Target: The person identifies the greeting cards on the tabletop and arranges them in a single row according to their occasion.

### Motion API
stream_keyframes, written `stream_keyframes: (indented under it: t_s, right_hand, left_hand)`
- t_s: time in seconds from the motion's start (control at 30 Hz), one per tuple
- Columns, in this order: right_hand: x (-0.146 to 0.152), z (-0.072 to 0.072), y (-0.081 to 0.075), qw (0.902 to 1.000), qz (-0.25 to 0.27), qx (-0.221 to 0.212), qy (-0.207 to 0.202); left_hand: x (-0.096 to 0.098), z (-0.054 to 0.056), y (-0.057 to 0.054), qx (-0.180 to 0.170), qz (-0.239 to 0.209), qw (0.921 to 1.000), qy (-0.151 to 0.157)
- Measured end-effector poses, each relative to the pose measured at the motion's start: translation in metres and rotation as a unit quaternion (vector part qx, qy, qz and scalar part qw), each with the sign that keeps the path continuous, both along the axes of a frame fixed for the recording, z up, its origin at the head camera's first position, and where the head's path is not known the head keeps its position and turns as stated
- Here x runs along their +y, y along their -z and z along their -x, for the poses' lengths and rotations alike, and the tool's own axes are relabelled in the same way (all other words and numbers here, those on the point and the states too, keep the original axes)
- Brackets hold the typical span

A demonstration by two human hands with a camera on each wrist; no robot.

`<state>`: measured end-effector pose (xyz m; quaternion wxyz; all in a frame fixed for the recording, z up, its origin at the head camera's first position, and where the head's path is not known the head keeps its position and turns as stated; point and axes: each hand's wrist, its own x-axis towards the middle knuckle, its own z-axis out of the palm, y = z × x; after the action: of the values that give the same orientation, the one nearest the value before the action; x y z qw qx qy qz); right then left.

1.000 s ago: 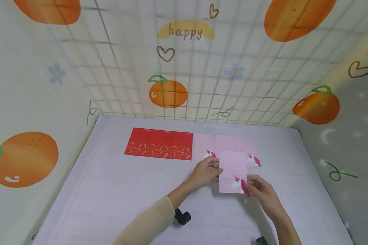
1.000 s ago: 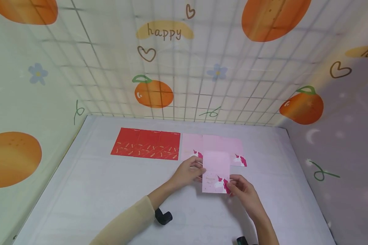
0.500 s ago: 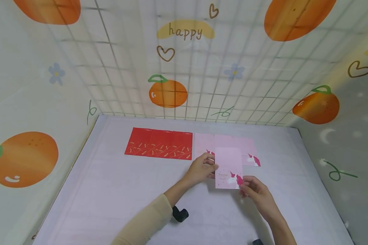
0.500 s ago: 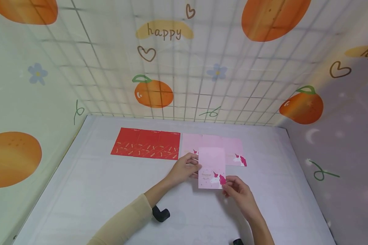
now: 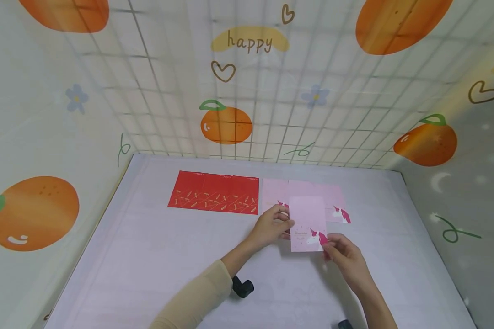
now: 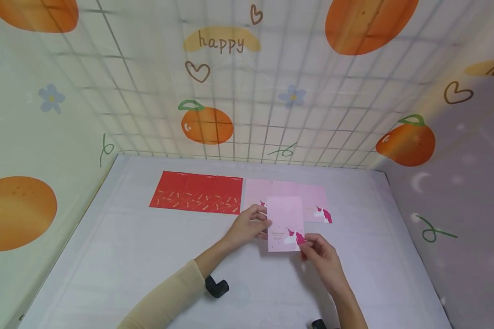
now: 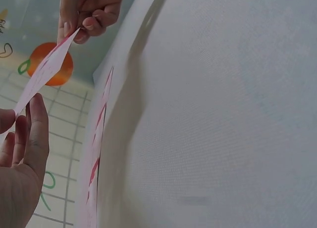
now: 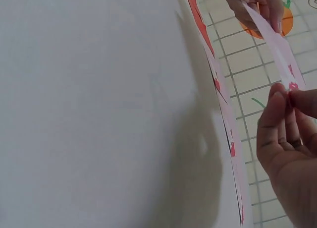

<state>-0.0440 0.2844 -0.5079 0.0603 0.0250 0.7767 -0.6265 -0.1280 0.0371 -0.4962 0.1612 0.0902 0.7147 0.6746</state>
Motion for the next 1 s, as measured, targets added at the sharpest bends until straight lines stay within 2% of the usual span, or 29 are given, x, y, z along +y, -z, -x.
stream_keyframes:
  t_s: [0.2,0.5,0.7,1.0]
  right_hand:
    - [0.003,0.003,-0.002,0.9997,-0.01,0.017,0.014]
    - [0.014,0.008,-0.007,0.9989,-0.023,0.019,0.038]
    - [0.029,0.015,-0.01,0.9961,-0.051,0.004,0.071]
    - [0.065,0.032,-0.016,0.992,-0.065,-0.028,0.104]
  left_hand:
    - [-0.002,0.0,-0.001,-0.004,-0.026,0.9995,0.017]
    - [-0.01,-0.003,-0.002,-0.018,-0.022,0.9985,0.048]
    - [-0.025,-0.008,-0.006,-0.022,-0.008,0.9971,0.073]
    - [-0.062,-0.012,-0.006,-0.005,0.001,0.9982,0.06]
